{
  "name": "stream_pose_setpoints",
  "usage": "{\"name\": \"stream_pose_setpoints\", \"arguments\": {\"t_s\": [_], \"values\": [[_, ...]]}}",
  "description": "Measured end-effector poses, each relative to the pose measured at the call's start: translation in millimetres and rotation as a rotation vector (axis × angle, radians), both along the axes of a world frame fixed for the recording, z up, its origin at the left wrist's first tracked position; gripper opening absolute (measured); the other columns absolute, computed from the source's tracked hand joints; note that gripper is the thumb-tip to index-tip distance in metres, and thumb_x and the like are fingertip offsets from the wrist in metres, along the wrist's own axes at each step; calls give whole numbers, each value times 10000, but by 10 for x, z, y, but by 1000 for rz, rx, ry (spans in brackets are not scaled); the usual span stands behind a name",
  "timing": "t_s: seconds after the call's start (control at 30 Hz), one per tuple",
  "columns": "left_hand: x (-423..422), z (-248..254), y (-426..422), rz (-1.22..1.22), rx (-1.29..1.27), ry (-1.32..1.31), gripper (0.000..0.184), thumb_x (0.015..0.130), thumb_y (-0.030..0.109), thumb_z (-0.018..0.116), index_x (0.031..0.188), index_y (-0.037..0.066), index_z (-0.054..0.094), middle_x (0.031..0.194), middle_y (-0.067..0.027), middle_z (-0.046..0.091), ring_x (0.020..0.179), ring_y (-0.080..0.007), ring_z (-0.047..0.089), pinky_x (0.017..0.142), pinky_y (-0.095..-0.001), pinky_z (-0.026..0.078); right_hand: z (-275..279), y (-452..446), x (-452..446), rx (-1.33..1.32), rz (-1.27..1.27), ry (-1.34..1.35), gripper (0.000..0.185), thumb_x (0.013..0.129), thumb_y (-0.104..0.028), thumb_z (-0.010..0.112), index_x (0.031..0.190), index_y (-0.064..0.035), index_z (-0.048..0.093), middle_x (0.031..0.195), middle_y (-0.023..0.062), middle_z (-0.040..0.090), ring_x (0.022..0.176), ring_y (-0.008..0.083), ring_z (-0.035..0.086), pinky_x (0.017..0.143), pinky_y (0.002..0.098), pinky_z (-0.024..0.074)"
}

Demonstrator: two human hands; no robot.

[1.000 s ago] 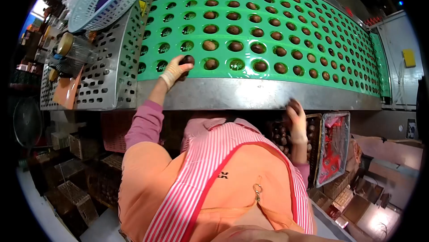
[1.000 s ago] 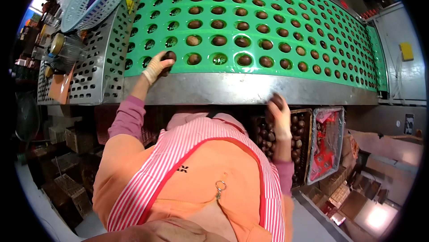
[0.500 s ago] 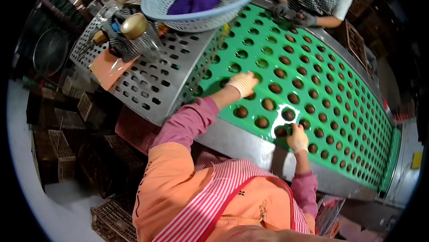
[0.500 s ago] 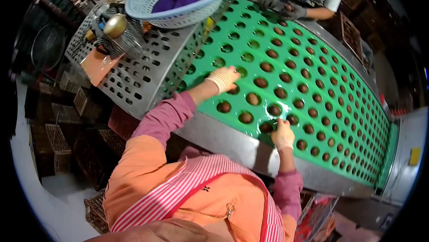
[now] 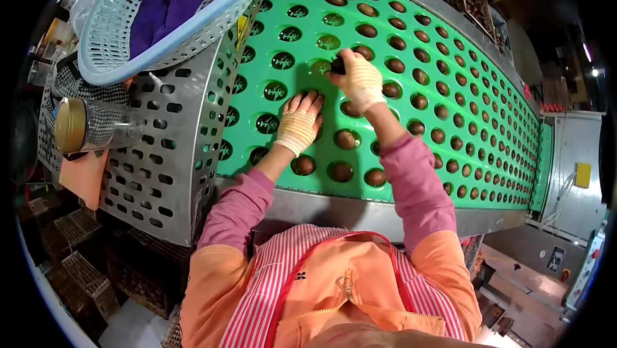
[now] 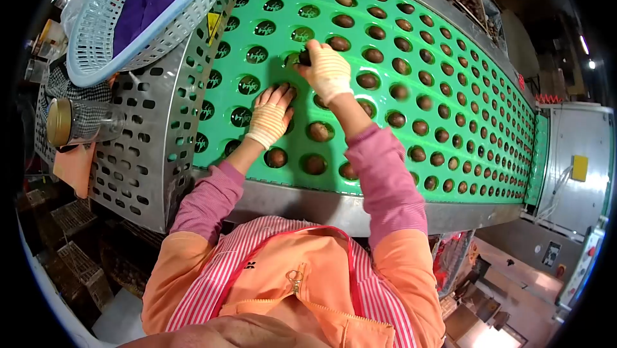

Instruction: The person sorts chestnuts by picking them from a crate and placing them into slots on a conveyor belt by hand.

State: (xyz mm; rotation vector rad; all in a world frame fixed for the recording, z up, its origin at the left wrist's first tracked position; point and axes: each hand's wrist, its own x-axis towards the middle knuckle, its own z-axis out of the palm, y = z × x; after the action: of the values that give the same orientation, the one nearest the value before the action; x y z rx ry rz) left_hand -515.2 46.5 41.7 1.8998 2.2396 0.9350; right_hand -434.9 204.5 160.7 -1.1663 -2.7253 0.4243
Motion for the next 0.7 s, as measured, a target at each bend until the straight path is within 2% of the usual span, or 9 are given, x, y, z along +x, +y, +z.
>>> {"name": "stream_pose_setpoints", "arguments": {"t_s": [0.07,0.17,0.27,0.33,0.4,0.47,0.5,0.6,0.7], "values": [[-35,71,-11,-7,-24,-22,538,792,187,670,1309,130,533,1386,-75,479,1266,-301,445,1058,-464,363,-337,177,-225,-57,96,-112,522,772,-337,760,1201,-122,553,1146,176,597,1013,376,609,836,471,507],[-35,34,-19,4,-18,11,532,802,216,655,1312,128,533,1393,-88,469,1275,-304,431,1060,-459,361,-464,228,-323,-90,146,-103,674,785,-317,749,1380,-181,462,1264,204,528,1102,393,575,896,472,494],[-14,24,13,33,-43,-6,502,799,222,639,1287,131,558,1343,-83,502,1233,-304,449,1040,-461,378,-269,202,-473,-68,158,72,489,814,-303,731,1251,-144,581,1167,166,596,1041,397,589,834,463,498],[-42,316,71,11,-321,-77,474,799,220,637,1258,124,563,1288,-91,515,1209,-302,460,1011,-462,393,-315,100,-725,-22,176,261,374,833,-284,708,1153,-112,617,1138,139,617,1026,376,596,822,446,506],[-25,200,29,49,-118,-13,453,813,230,635,1247,129,553,1230,-95,518,1187,-295,469,997,-463,393,-664,66,-959,133,455,314,396,859,-280,672,1213,-129,580,1258,108,575,1152,350,553,922,462,481],[-38,149,-2,13,-109,-50,449,821,271,646,1230,123,534,1218,-109,508,1178,-325,470,990,-481,392,-1021,-29,-1004,116,553,-57,446,892,-297,624,1308,-179,516,1393,76,488,1298,341,453,1035,503,407],[-30,58,-10,24,-81,-71,420,848,299,617,1217,112,544,1203,-123,515,1187,-336,463,1002,-490,382,-1003,-94,-980,106,572,-102,497,905,-317,594,1374,-222,460,1465,64,418,1363,346,385,1081,527,352],[-28,35,-19,1,-198,-70,422,885,300,571,1251,92,546,1282,-154,514,1194,-346,471,1032,-493,373,-884,-208,-834,6,442,90,485,905,-287,589,1368,-206,469,1455,108,438,1347,376,396,1059,532,374],[19,-48,18,42,-173,72,457,898,312,554,1296,90,522,1338,-163,489,1211,-347,469,1048,-493,366,-522,-355,-376,82,365,251,451,896,-206,614,1325,-109,513,1371,187,503,1268,411,458,1032,496,410]]}}
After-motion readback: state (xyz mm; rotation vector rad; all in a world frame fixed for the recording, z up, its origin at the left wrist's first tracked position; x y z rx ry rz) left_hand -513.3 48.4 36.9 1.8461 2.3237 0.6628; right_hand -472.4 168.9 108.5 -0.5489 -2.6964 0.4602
